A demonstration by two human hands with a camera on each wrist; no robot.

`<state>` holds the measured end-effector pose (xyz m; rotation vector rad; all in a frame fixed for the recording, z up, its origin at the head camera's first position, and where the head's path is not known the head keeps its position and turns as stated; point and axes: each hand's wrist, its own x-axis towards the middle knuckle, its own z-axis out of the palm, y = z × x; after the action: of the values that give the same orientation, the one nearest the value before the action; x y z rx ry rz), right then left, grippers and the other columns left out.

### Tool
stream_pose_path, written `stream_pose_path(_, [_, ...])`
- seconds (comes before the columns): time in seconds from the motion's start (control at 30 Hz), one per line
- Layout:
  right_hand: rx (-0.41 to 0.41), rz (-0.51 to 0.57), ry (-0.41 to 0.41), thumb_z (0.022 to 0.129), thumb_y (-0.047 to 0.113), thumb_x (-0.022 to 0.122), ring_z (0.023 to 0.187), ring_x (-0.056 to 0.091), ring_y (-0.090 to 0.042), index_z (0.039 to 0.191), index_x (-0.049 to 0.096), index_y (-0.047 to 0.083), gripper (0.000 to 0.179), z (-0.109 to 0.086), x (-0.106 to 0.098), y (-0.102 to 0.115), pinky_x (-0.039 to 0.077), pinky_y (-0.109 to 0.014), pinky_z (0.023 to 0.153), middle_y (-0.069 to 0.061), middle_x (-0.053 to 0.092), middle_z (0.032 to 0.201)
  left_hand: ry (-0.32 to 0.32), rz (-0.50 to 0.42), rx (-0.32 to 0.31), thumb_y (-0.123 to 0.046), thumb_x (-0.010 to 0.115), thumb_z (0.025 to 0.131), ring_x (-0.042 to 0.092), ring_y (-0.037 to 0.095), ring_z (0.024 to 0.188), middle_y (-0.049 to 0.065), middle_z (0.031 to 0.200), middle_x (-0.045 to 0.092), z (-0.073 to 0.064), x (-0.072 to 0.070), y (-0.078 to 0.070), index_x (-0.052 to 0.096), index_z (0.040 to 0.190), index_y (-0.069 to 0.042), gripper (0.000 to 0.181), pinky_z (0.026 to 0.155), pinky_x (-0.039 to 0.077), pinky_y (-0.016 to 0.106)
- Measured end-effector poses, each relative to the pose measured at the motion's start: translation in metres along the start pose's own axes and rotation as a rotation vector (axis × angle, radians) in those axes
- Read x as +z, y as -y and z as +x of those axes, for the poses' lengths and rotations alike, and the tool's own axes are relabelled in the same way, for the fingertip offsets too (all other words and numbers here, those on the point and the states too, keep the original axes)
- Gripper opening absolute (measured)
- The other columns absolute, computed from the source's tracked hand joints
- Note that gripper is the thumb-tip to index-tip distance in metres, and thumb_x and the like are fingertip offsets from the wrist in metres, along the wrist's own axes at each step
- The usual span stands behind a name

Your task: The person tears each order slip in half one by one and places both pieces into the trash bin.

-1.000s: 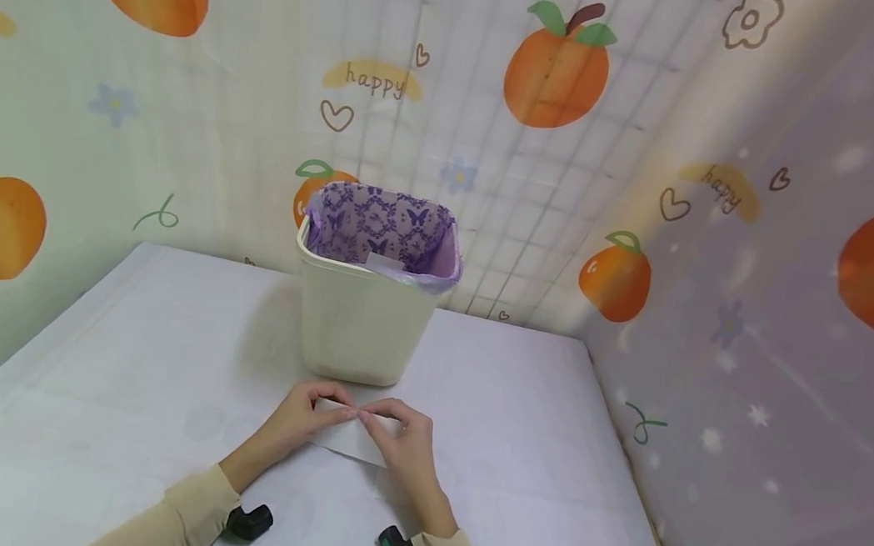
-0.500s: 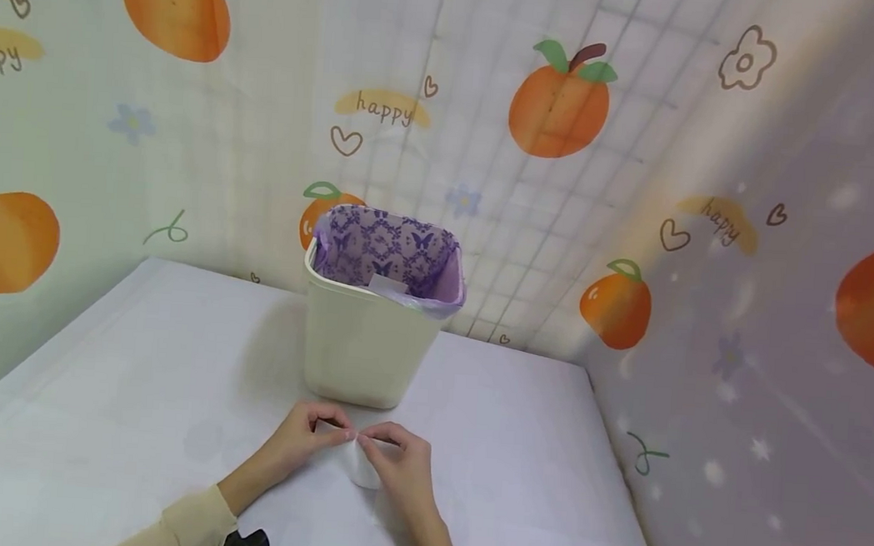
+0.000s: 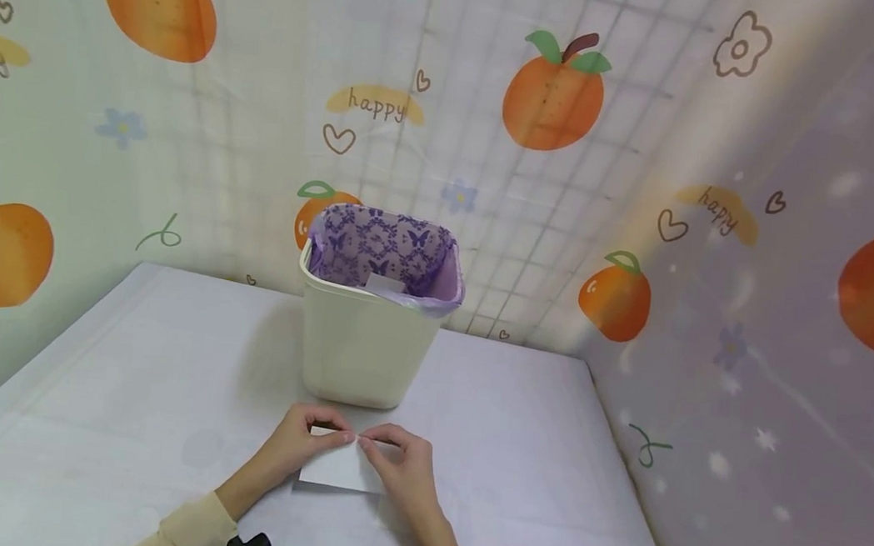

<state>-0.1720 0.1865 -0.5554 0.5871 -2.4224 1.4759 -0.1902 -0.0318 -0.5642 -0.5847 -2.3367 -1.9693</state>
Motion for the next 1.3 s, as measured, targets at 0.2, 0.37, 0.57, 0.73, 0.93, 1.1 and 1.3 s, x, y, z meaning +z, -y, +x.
stream_pose_path(0.2, [0.087, 0.015, 0.024, 0.093, 0.020, 0.082, 0.097, 0.074, -0.009, 0.093, 0.081, 0.028, 0.008, -0.0006, -0.0014, 0.0009, 0.055, -0.029, 0.096, 0.016, 0.078, 0.092, 0.003, 0.016, -0.012, -0.024, 0.086, 0.089, 0.071, 0.007, 0.093, -0.006, 0.090, 0.080, 0.0006, 0.0014, -0.0005, 0.083, 0.089, -0.018, 0.006, 0.094, 0.050, 0.028])
stream_pose_path(0.37, [0.092, 0.042, 0.035, 0.093, 0.018, 0.082, 0.098, 0.074, -0.010, 0.093, 0.080, 0.028, 0.010, -0.0024, 0.0017, 0.0004, 0.055, -0.029, 0.097, 0.011, 0.080, 0.093, -0.020, 0.021, -0.037, -0.021, 0.087, 0.087, 0.070, 0.008, 0.095, -0.006, 0.090, 0.080, -0.0022, 0.0009, -0.0016, 0.083, 0.088, -0.019, 0.005, 0.098, 0.047, 0.030])
stream_pose_path(0.57, [0.059, 0.040, 0.049, 0.095, 0.018, 0.081, 0.096, 0.075, -0.010, 0.094, 0.079, 0.028, 0.010, -0.0051, 0.0015, -0.0006, 0.056, -0.029, 0.096, 0.008, 0.080, 0.094, -0.010, 0.027, -0.063, -0.023, 0.086, 0.088, 0.068, 0.008, 0.095, -0.008, 0.090, 0.079, -0.0045, 0.0023, 0.0008, 0.082, 0.090, -0.021, 0.005, 0.101, 0.046, 0.037])
stream_pose_path(0.73, [0.023, 0.018, 0.048, 0.095, 0.017, 0.080, 0.096, 0.074, -0.010, 0.095, 0.079, 0.026, 0.010, -0.0019, 0.0002, 0.0006, 0.057, -0.030, 0.094, 0.010, 0.080, 0.095, -0.014, 0.027, -0.038, -0.022, 0.085, 0.090, 0.067, 0.009, 0.095, -0.005, 0.091, 0.078, -0.0023, 0.0018, -0.0026, 0.081, 0.091, -0.018, 0.005, 0.099, 0.047, 0.039])
stream_pose_path(0.93, [0.022, 0.005, 0.052, 0.095, 0.019, 0.080, 0.095, 0.074, -0.009, 0.094, 0.079, 0.026, 0.008, -0.0029, -0.0011, -0.0007, 0.057, -0.030, 0.092, 0.010, 0.079, 0.093, -0.001, 0.037, -0.040, -0.023, 0.085, 0.090, 0.068, 0.009, 0.095, -0.007, 0.090, 0.079, -0.0018, 0.0022, -0.0029, 0.081, 0.089, -0.019, 0.005, 0.100, 0.046, 0.035])
stream_pose_path(1.1, [0.012, 0.017, 0.040, 0.095, 0.021, 0.081, 0.095, 0.074, -0.010, 0.094, 0.079, 0.027, 0.007, -0.0038, -0.0013, -0.0004, 0.057, -0.030, 0.092, 0.009, 0.079, 0.093, 0.012, 0.025, -0.043, -0.025, 0.084, 0.090, 0.068, 0.009, 0.095, -0.008, 0.090, 0.078, -0.0026, 0.0023, -0.0024, 0.081, 0.092, -0.020, 0.006, 0.100, 0.047, 0.036])
stream_pose_path(1.3, [-0.059, -0.003, 0.031, 0.095, 0.019, 0.080, 0.094, 0.074, -0.010, 0.096, 0.079, 0.025, 0.007, 0.0014, 0.0006, -0.0005, 0.058, -0.030, 0.090, 0.010, 0.079, 0.093, 0.002, 0.021, -0.010, -0.029, 0.084, 0.091, 0.069, 0.009, 0.094, -0.009, 0.090, 0.078, -0.0004, 0.0002, -0.0002, 0.081, 0.092, -0.020, 0.010, 0.098, 0.048, 0.035])
